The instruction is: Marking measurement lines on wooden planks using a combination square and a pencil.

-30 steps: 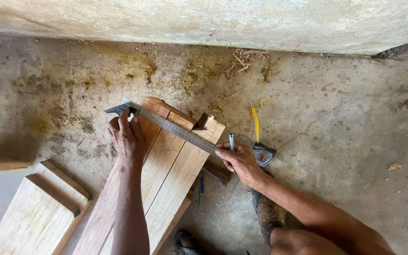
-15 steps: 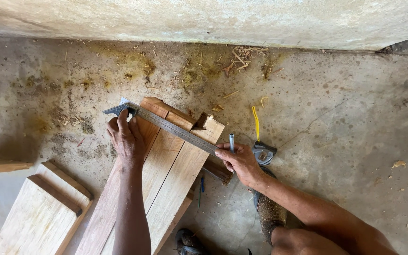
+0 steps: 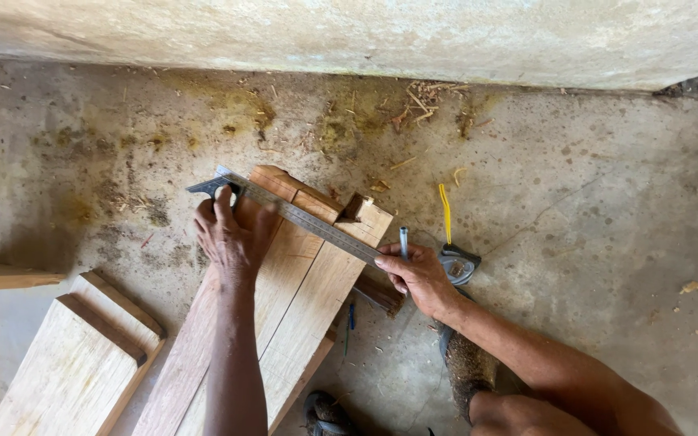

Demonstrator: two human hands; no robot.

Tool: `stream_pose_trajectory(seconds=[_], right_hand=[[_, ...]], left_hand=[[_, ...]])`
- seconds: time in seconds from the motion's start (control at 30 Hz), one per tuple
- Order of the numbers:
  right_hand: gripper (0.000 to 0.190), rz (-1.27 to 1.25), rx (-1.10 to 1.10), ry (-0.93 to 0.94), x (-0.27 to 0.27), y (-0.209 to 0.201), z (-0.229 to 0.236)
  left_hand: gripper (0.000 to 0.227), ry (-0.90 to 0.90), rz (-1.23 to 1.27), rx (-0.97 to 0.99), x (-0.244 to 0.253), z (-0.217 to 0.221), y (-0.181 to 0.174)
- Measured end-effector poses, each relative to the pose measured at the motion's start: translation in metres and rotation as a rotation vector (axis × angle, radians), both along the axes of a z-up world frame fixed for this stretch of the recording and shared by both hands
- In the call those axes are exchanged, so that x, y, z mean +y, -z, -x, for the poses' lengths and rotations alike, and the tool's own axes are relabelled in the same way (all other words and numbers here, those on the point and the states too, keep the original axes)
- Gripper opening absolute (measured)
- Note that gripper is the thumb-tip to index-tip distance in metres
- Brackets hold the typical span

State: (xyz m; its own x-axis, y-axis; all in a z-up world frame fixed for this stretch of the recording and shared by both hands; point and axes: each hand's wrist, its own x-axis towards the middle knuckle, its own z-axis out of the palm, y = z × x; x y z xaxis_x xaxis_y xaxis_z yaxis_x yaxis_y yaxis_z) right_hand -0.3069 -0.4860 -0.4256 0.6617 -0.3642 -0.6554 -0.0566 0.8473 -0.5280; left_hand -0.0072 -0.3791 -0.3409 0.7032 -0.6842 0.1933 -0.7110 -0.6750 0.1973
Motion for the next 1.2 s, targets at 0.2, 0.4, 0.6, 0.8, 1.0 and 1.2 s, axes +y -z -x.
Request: stream_pose_trajectory(seconds=[0.2,0.4,0.6,0.8,1.0,1.2], right_hand=[[0.024,0.038,0.002,-0.017,-0.002,-0.001,-0.004],[0.023,0.451,-0.044,0.022,-0.025,-0.008,0.011],[0.037,1.02,-0.135,0.027,-0.082,-0.061,-0.029],[0.012,1.247,-0.282,-0.186,-0.091,-0.079,-0.108],[0.012,1.481,-0.406,-0.232,-0.081,-0.076,-0.134],[0.011,1.547,-0.392,-0.27,-0.081,-0.077,-0.142]], left_hand=[[0.111,-0.122,-0.177,0.103,-0.011,0.01,-0.023],[0.113,-0.212,-0.245,0.21,-0.023,0.016,-0.036],[0.114,-0.209,-0.257,0.242,-0.023,0.012,-0.031],[0.112,-0.211,-0.231,0.25,-0.023,0.015,-0.033],[0.113,-0.191,-0.199,0.219,-0.021,0.014,-0.03],[0.111,-0.2,-0.205,0.239,-0.021,0.014,-0.028]])
